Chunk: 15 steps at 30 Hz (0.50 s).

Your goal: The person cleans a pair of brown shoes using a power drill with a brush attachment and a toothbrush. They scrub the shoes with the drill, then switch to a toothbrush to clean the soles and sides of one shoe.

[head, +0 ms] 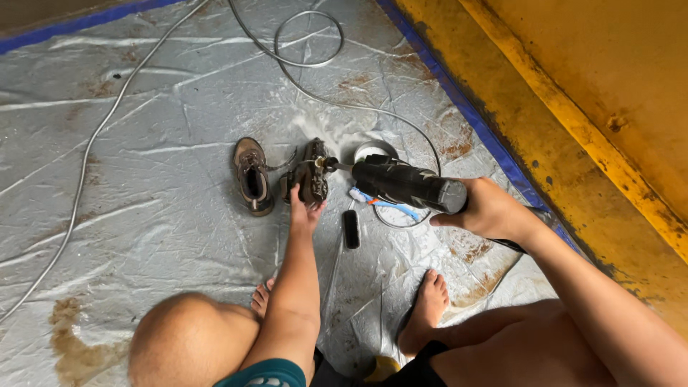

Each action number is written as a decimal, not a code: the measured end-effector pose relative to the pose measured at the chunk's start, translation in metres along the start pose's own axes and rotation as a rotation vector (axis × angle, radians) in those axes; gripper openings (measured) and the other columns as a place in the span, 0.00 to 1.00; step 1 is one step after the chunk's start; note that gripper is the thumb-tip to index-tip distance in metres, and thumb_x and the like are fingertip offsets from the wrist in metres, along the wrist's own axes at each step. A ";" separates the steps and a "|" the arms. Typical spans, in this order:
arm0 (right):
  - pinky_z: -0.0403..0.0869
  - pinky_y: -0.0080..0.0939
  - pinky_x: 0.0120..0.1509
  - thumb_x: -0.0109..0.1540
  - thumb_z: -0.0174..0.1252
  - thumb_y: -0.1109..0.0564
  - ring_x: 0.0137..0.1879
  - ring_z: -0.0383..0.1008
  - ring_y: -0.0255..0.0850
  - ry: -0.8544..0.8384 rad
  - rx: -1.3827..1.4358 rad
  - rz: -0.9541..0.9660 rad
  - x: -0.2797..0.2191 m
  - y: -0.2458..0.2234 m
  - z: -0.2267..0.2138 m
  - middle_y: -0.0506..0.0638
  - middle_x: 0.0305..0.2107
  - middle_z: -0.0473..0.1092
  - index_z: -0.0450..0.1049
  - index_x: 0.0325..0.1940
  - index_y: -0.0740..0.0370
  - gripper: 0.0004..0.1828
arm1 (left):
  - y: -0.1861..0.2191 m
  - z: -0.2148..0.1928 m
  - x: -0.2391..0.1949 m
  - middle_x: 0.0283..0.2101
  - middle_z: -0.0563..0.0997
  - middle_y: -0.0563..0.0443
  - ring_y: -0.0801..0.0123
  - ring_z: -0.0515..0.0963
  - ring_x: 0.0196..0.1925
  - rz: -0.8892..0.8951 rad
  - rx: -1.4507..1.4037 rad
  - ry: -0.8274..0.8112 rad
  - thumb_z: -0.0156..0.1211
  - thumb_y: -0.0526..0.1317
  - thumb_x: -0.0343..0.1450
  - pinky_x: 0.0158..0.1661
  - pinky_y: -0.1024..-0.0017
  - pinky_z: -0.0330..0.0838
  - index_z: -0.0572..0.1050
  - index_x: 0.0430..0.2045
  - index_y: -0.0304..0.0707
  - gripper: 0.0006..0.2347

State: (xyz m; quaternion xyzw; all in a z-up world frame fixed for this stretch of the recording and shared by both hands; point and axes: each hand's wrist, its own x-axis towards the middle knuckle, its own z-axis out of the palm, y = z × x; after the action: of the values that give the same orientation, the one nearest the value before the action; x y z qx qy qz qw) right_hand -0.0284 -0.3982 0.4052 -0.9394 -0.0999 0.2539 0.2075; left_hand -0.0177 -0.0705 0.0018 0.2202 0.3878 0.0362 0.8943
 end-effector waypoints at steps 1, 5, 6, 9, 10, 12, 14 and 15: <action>0.79 0.54 0.54 0.50 0.81 0.44 0.47 0.86 0.58 -0.004 -0.023 -0.015 -0.008 -0.007 -0.003 0.58 0.32 0.84 0.84 0.45 0.57 0.25 | -0.006 -0.010 0.021 0.57 0.70 0.35 0.44 0.76 0.60 -0.066 -0.092 0.057 0.78 0.61 0.68 0.58 0.53 0.81 0.67 0.59 0.29 0.38; 0.81 0.56 0.56 0.52 0.78 0.42 0.48 0.87 0.59 -0.046 -0.165 -0.045 -0.037 -0.029 -0.013 0.53 0.33 0.87 0.85 0.47 0.47 0.22 | -0.020 -0.025 0.055 0.53 0.80 0.38 0.46 0.81 0.55 -0.069 0.046 0.152 0.83 0.61 0.64 0.59 0.44 0.80 0.74 0.55 0.34 0.36; 0.81 0.56 0.56 0.52 0.78 0.42 0.48 0.87 0.59 -0.053 -0.164 -0.045 -0.036 -0.020 -0.008 0.53 0.33 0.87 0.85 0.47 0.47 0.22 | -0.018 -0.024 0.052 0.53 0.80 0.38 0.46 0.81 0.55 -0.070 0.046 0.158 0.83 0.61 0.64 0.59 0.44 0.80 0.74 0.55 0.34 0.36; 0.82 0.55 0.59 0.53 0.72 0.42 0.51 0.87 0.54 -0.064 -0.345 -0.040 -0.038 -0.002 0.003 0.47 0.34 0.86 0.82 0.55 0.33 0.25 | -0.020 -0.017 0.052 0.57 0.80 0.35 0.44 0.81 0.61 -0.071 0.109 0.158 0.87 0.57 0.62 0.61 0.39 0.77 0.75 0.56 0.32 0.36; 0.82 0.55 0.60 0.54 0.69 0.43 0.52 0.87 0.53 -0.077 -0.424 -0.056 -0.040 -0.004 0.005 0.46 0.36 0.86 0.81 0.57 0.30 0.25 | -0.021 -0.018 0.055 0.57 0.80 0.34 0.42 0.81 0.61 -0.061 0.111 0.184 0.88 0.56 0.62 0.60 0.39 0.77 0.74 0.57 0.32 0.37; 0.82 0.54 0.62 0.55 0.66 0.44 0.52 0.86 0.53 -0.087 -0.501 -0.074 -0.042 -0.005 0.007 0.45 0.38 0.86 0.79 0.59 0.26 0.26 | -0.019 -0.014 0.051 0.58 0.80 0.33 0.41 0.81 0.62 -0.049 0.114 0.209 0.89 0.55 0.61 0.59 0.38 0.78 0.74 0.58 0.31 0.38; 0.83 0.56 0.59 0.53 0.64 0.48 0.50 0.87 0.55 -0.105 -0.472 -0.103 -0.044 -0.001 0.005 0.43 0.37 0.86 0.80 0.53 0.27 0.24 | -0.014 -0.004 0.037 0.53 0.80 0.37 0.42 0.83 0.57 -0.086 0.128 0.230 0.88 0.55 0.61 0.53 0.37 0.82 0.77 0.54 0.33 0.34; 0.83 0.56 0.59 0.53 0.64 0.48 0.50 0.87 0.55 -0.103 -0.473 -0.102 -0.046 -0.003 0.008 0.43 0.37 0.86 0.80 0.53 0.27 0.24 | -0.016 -0.009 0.044 0.53 0.80 0.37 0.42 0.83 0.57 -0.086 0.128 0.228 0.88 0.55 0.61 0.53 0.37 0.82 0.77 0.54 0.33 0.34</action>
State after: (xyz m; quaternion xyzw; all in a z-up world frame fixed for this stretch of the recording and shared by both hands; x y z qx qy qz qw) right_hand -0.0717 -0.4062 0.4199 -0.9414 -0.2143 0.2603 -0.0108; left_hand 0.0048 -0.0714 -0.0403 0.2544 0.4975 -0.0024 0.8293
